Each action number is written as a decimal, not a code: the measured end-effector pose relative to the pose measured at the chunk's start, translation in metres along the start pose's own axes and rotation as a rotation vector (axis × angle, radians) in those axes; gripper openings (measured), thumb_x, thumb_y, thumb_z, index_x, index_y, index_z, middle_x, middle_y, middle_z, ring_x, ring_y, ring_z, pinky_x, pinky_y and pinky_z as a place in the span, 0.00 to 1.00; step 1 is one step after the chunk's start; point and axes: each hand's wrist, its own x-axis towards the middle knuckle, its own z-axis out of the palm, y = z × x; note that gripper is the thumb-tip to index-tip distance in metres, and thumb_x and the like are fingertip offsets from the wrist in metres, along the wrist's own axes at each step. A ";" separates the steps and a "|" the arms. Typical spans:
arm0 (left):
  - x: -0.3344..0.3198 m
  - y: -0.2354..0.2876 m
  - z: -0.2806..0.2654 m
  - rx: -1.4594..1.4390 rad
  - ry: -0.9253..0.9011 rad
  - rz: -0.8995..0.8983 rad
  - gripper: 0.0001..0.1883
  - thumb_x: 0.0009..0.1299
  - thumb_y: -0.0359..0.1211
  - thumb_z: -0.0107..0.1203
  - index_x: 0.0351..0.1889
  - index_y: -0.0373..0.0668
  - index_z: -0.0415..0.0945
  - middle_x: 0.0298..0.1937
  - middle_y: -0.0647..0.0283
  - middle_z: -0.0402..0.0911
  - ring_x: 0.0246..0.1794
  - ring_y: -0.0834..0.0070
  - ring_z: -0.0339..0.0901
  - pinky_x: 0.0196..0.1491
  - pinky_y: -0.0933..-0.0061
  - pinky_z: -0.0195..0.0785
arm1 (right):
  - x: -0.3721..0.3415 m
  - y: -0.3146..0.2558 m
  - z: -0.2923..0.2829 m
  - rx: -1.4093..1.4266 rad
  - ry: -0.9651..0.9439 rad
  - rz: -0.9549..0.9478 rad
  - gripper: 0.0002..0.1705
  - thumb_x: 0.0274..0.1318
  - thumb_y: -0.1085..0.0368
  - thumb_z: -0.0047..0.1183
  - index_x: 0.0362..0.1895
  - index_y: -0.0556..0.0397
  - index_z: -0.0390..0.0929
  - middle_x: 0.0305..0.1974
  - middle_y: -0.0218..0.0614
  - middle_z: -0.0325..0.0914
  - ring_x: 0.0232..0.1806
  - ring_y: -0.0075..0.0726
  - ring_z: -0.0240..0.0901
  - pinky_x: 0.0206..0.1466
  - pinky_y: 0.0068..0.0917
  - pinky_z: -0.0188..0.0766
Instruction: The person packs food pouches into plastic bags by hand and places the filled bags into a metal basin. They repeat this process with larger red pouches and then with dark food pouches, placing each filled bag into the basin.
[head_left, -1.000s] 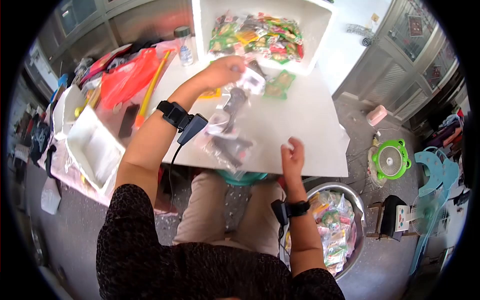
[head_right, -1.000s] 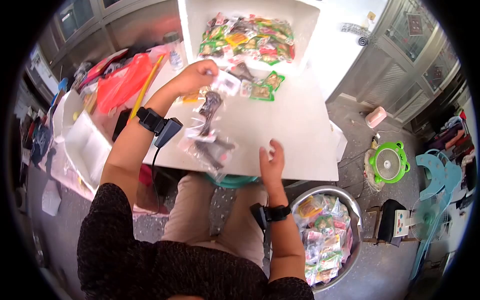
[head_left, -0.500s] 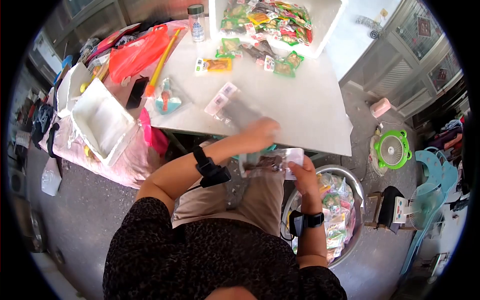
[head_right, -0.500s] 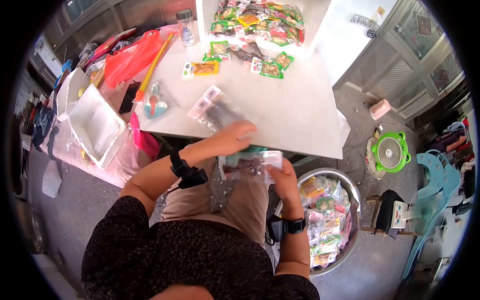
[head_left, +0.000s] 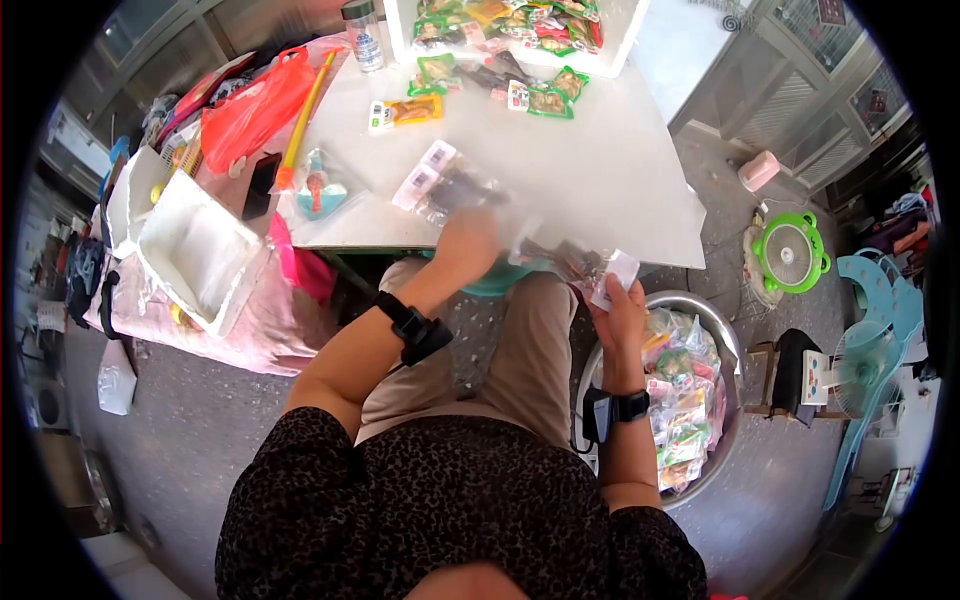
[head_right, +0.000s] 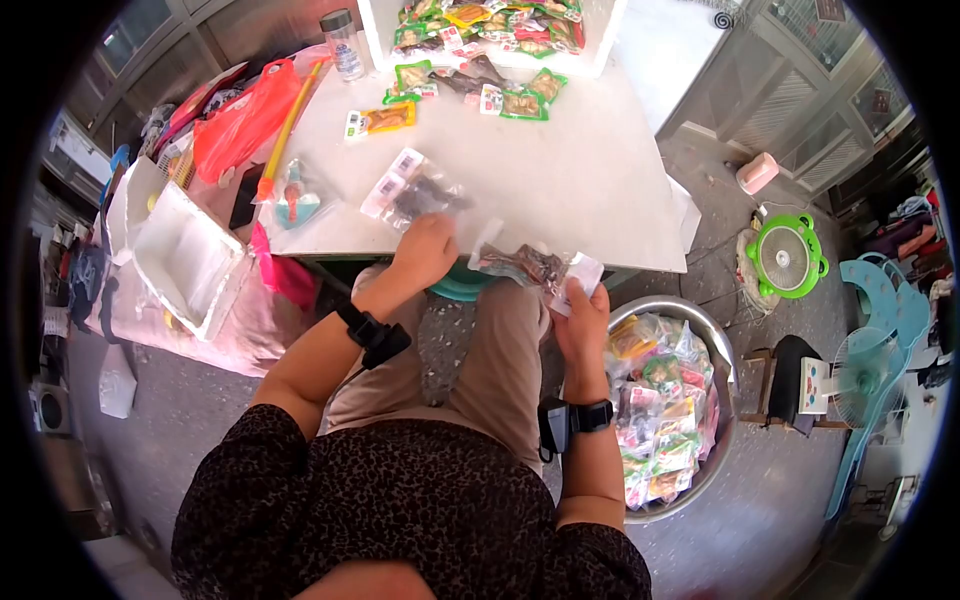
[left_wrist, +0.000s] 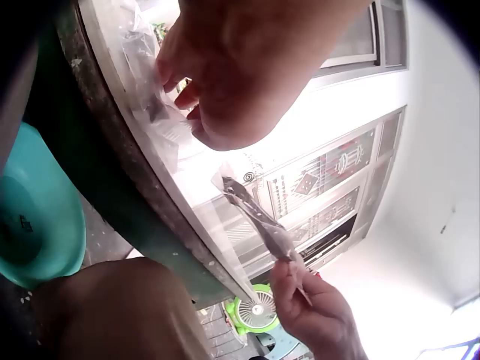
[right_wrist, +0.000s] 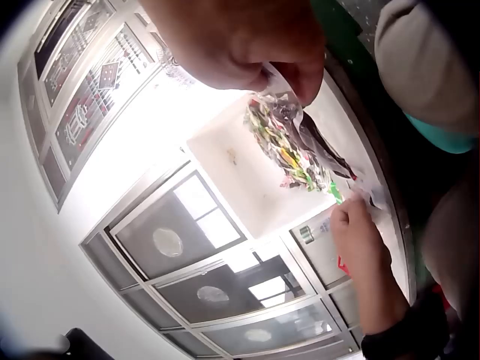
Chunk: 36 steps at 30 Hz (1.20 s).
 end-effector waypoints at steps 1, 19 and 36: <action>0.001 0.002 -0.004 0.009 0.005 0.029 0.06 0.50 0.27 0.46 0.25 0.37 0.66 0.28 0.51 0.68 0.33 0.54 0.65 0.36 0.60 0.61 | 0.004 0.003 0.002 -0.006 -0.022 0.028 0.07 0.52 0.70 0.40 0.37 0.55 0.65 0.32 0.35 0.71 0.31 0.31 0.70 0.30 0.30 0.70; 0.001 -0.005 -0.003 -0.266 0.049 -0.006 0.04 0.52 0.26 0.43 0.23 0.35 0.64 0.29 0.49 0.68 0.34 0.53 0.65 0.37 0.61 0.60 | 0.028 0.042 0.039 0.206 -0.033 0.097 0.07 0.52 0.71 0.38 0.38 0.57 0.64 0.31 0.40 0.70 0.31 0.38 0.70 0.31 0.33 0.71; -0.006 0.005 -0.024 0.039 0.059 0.127 0.07 0.46 0.28 0.48 0.23 0.36 0.67 0.38 0.53 0.69 0.44 0.57 0.64 0.48 0.61 0.57 | 0.046 0.038 0.070 -0.321 -0.372 0.435 0.08 0.50 0.62 0.42 0.33 0.51 0.69 0.21 0.28 0.71 0.16 0.20 0.65 0.11 0.13 0.55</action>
